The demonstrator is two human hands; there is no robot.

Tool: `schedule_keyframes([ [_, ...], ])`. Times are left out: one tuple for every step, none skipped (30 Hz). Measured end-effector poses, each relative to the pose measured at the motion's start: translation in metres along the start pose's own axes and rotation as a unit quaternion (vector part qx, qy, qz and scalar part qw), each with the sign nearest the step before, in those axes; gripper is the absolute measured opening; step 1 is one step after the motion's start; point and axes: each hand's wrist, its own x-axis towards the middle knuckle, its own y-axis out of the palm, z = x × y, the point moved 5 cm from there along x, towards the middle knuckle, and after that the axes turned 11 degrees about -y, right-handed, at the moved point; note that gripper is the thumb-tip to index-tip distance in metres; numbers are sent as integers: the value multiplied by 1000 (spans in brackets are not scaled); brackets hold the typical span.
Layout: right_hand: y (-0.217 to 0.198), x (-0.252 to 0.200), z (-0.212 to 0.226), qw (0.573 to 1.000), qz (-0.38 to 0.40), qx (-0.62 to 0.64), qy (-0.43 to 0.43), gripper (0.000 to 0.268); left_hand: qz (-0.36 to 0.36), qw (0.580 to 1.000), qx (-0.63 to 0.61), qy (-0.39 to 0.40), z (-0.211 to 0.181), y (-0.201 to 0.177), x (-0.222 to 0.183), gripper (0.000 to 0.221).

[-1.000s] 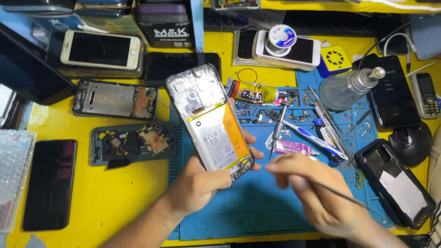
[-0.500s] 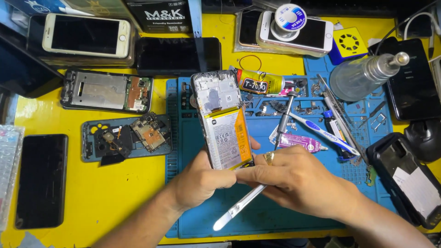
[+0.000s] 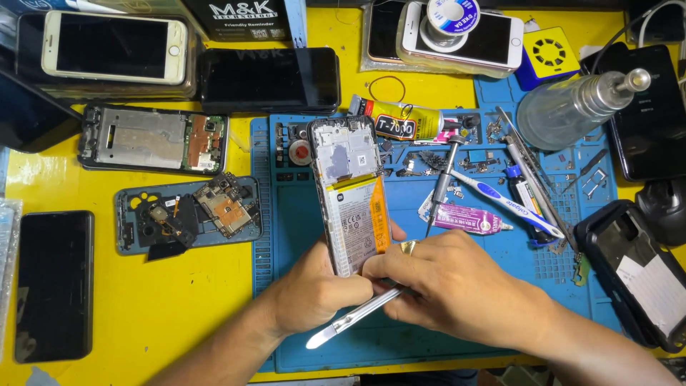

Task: Disassembling a smartphone to access internal components using tweezers and prying tools on a repair bench.

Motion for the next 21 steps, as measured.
schedule_keyframes([
  [0, 0, 0, 1000, 2, 6, 2, 29, -3, 1000, 19, 7, -1, 0, 0, 54],
  [1, -1, 0, 1000, 3, 11, 4, 28, -6, 999, 37, 13, -2, 0, -1, 54],
  [0, 0, -1, 1000, 3, 11, 4, 28, -6, 999, 37, 14, -2, 0, -1, 54],
  [-1, 1, -1, 1000, 2, 21, 1, 26, 2, 1000, 27, 16, -3, 1, -1, 52],
  [-2, 2, -1, 1000, -1, 31, -1, 23, 11, 1000, 17, 17, -3, 1, 0, 50],
  [-4, 3, -1, 1000, -1, 30, 0, 23, 12, 1000, 17, 17, -3, 1, 0, 50],
  [-4, 4, -1, 999, 5, 53, -8, 21, 36, 999, 9, 27, -4, 3, -1, 46],
  [-5, 5, 0, 997, 12, 76, -15, 19, 61, 997, 2, 37, -5, 4, -2, 42],
  [-7, 7, 0, 997, 12, 76, -15, 19, 62, 997, 2, 38, -5, 4, -2, 42],
  [-9, 9, 1, 994, 16, 105, -18, 19, 82, 996, -10, 45, -5, 6, -3, 37],
  [-10, 11, 1, 990, 20, 135, -21, 23, 103, 993, -21, 52, -6, 8, -3, 32],
  [-12, 11, 1, 991, 20, 134, -20, 23, 104, 993, -21, 52, -5, 7, -3, 32],
  [-12, 11, 0, 990, 25, 140, -15, 23, 101, 993, -36, 39, -2, 6, -2, 35],
  [-12, 11, -1, 989, 30, 147, -9, 23, 99, 994, -50, 26, 1, 5, -1, 38],
  [-13, 11, 0, 989, 30, 147, -8, 23, 99, 993, -50, 26, 1, 5, -1, 38],
  [-14, 11, -1, 988, 36, 150, -3, 19, 100, 993, -55, 23, 2, 5, -1, 38],
  [-14, 11, -1, 987, 42, 153, 1, 16, 101, 993, -59, 21, 2, 5, -1, 37],
  [-17, 12, 0, 987, 42, 153, 2, 16, 102, 993, -59, 21, 0, 6, -1, 37],
  [-19, 12, 1, 986, 44, 162, 7, 16, 114, 991, -63, 27, -1, 7, -2, 38],
  [-21, 12, 2, 984, 46, 170, 13, 16, 125, 989, -68, 33, -3, 9, -2, 38],
  [-20, 12, 2, 984, 46, 170, 13, 16, 126, 989, -67, 33, -3, 9, -2, 38],
])
